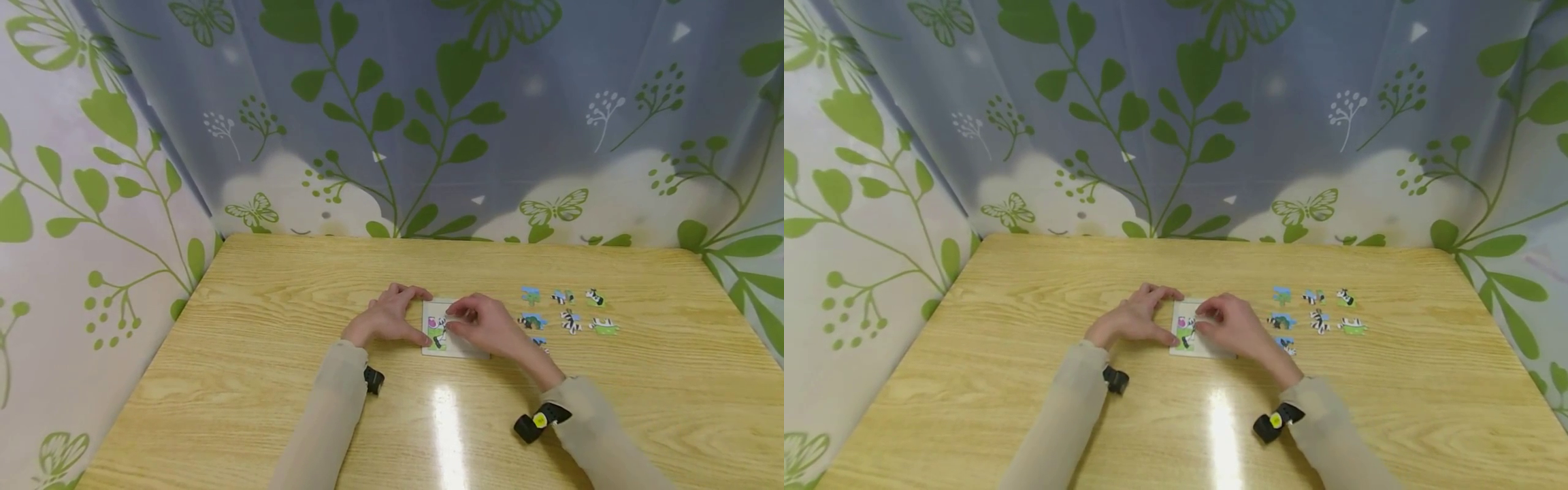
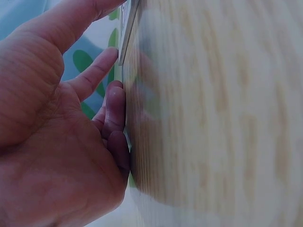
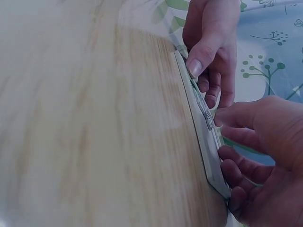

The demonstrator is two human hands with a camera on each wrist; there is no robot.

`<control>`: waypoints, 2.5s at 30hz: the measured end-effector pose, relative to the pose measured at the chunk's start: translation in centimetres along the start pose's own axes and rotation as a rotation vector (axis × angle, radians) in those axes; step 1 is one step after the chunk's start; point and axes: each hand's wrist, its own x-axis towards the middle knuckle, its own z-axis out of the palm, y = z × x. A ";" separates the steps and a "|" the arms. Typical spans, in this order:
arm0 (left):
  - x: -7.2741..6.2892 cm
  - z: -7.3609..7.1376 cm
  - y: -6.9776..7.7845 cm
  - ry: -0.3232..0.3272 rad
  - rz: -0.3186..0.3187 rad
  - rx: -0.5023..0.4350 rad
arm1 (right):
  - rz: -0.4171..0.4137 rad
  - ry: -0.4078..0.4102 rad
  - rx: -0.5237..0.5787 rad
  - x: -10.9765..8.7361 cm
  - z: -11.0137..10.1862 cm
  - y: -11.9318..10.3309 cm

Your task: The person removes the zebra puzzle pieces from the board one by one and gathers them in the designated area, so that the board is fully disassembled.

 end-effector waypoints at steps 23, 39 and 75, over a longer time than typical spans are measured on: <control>0.0 -0.1 0.1 -0.003 -0.015 0.001 | 0.016 -0.005 0.061 0.2 0.8 -0.5; 0.0 -0.1 0.3 -0.006 -0.016 0.003 | 0.115 -0.001 0.134 0.4 0.7 -0.4; -1.1 0.1 -0.5 0.006 0.046 -0.077 | 0.119 0.125 0.184 -5.5 -6.2 2.7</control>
